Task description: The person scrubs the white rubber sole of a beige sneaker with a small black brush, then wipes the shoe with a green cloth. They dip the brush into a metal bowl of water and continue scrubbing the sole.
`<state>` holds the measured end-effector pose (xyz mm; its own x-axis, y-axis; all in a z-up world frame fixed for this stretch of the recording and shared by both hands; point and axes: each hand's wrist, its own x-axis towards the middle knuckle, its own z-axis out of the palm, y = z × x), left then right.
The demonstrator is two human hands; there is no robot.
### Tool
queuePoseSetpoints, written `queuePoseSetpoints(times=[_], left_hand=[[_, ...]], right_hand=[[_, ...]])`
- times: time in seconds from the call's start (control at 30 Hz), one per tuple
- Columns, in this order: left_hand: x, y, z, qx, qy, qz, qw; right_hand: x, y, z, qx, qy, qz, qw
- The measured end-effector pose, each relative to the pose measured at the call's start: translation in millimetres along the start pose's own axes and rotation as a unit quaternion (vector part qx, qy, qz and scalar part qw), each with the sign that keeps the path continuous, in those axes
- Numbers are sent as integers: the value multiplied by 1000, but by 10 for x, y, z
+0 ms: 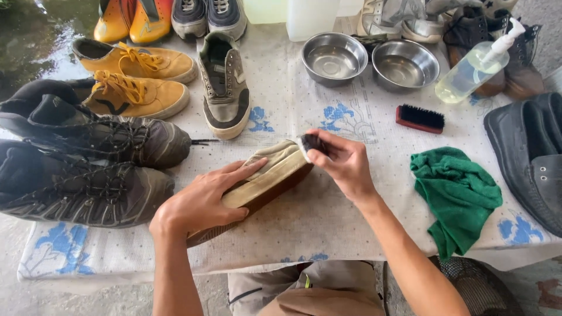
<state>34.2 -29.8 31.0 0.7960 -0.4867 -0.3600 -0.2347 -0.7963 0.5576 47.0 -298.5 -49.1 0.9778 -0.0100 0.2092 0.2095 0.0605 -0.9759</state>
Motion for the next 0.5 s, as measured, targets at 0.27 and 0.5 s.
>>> queuePoseSetpoints(times=[0.27, 0.5], left_hand=[[12, 4, -10, -3, 4, -1, 1000], [-10, 9, -11, -1, 5, -5, 1000]], right_hand=[[35, -107, 31, 5, 12, 10, 1000], [-22, -228, 84, -4, 7, -8, 1000]])
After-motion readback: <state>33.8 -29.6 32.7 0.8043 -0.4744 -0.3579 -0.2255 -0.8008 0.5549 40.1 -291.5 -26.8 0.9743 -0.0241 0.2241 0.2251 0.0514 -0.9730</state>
